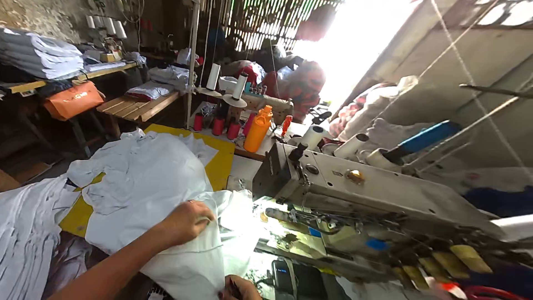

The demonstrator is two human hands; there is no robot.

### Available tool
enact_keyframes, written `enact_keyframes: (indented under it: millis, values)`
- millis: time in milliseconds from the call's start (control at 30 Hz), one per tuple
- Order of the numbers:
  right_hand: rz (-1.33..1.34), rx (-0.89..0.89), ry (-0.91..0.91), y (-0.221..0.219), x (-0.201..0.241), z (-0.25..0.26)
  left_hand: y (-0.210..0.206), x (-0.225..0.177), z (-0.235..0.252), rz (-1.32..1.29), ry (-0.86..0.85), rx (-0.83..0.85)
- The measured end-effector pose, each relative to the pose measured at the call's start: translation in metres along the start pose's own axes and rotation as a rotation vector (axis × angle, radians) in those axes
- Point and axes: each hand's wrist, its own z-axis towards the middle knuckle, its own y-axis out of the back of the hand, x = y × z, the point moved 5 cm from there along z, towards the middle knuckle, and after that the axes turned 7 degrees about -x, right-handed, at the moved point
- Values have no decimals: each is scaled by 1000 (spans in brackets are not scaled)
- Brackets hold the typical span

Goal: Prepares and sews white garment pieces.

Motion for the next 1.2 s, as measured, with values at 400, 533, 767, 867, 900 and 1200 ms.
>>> enact_keyframes:
  millis: [400, 533, 767, 867, 900, 1200]
  values:
    - [-595, -473, 589, 51, 55, 23, 80, -69, -13, 335, -575, -691]
    - [-730, -602, 583, 91, 69, 53, 216, -87, -25, 92, -706, -1005]
    - [-649, -656, 514, 100, 68, 65, 315, -86, -9, -451, -662, -1162]
    - [-572, -616, 425, 93, 73, 60, 302, -109, 1, -524, -585, -1084]
    - [-535, -599, 356, 90, 73, 56, 300, -107, 5, -535, -560, -1083]
    - [-310, -669, 484, 62, 30, 27, 269, -51, 24, -295, -683, -787]
